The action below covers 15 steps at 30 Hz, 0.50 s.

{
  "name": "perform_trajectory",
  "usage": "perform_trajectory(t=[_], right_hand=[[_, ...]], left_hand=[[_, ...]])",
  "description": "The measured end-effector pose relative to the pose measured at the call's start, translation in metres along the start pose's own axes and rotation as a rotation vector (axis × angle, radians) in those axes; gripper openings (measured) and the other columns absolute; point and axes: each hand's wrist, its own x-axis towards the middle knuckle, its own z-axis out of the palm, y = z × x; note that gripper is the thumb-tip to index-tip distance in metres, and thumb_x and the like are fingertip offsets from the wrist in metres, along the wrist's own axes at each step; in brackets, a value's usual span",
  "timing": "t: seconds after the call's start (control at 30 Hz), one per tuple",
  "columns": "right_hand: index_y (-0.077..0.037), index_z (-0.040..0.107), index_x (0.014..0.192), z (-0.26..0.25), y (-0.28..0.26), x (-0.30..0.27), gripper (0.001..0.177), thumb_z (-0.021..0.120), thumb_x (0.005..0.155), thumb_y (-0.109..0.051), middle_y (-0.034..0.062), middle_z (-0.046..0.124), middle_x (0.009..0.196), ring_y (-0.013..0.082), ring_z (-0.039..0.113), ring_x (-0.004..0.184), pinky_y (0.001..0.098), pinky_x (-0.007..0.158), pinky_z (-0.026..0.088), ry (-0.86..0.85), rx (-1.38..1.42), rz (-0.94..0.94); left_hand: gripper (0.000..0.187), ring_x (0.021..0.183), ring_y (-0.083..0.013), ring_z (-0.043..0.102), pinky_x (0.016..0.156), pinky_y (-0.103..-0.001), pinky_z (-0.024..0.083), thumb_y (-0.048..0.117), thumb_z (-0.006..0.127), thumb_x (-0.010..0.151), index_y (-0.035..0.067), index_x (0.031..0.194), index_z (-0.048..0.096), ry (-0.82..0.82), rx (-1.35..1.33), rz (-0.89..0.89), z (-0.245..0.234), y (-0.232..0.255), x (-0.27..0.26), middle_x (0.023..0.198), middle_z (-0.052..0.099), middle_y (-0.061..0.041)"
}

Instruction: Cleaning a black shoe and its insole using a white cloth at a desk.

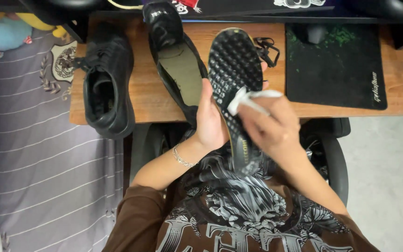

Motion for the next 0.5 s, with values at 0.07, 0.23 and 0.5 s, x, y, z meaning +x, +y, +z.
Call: perform_trajectory(t=[0.07, 0.23, 0.5], right_hand=[[-0.003, 0.082, 0.101, -0.008, 0.013, 0.006, 0.011, 0.082, 0.090, 0.001, 0.0178, 0.069, 0.104, 0.0387, 0.065, 0.084, 0.0498, 0.076, 0.055, 0.097, -0.175, -0.045], [-0.004, 0.079, 0.112, -0.012, 0.016, 0.045, 0.017, 0.079, 0.096, 0.000, 0.0163, 0.065, 0.111, 0.0384, 0.065, 0.092, 0.0498, 0.077, 0.056, 0.184, -0.210, -0.002], [-0.012, 0.079, 0.099, 0.003, -0.025, 0.001, 0.010, 0.074, 0.091, -0.011, 0.0108, 0.072, 0.106, 0.0332, 0.068, 0.086, 0.0436, 0.078, 0.057, -0.049, 0.177, -0.038]], left_hand=[[0.064, 0.132, -0.0296, 0.060, 0.117, -0.044, 0.047, 0.058, 0.040, 0.113, 0.006, 0.147, 0.057, -0.078, 0.031, -0.075, 0.002, -0.003, 0.001, 0.146, 0.059, -0.017], [0.062, 0.131, -0.0327, 0.059, 0.115, -0.046, 0.048, 0.054, 0.041, 0.114, 0.003, 0.145, 0.058, -0.089, 0.068, -0.172, -0.004, -0.016, -0.003, 0.145, 0.057, -0.021], [0.054, 0.125, -0.0263, 0.064, 0.113, -0.042, 0.048, 0.051, 0.051, 0.108, 0.007, 0.136, 0.064, 0.147, 0.096, 0.165, 0.043, 0.017, -0.007, 0.136, 0.067, -0.013]])
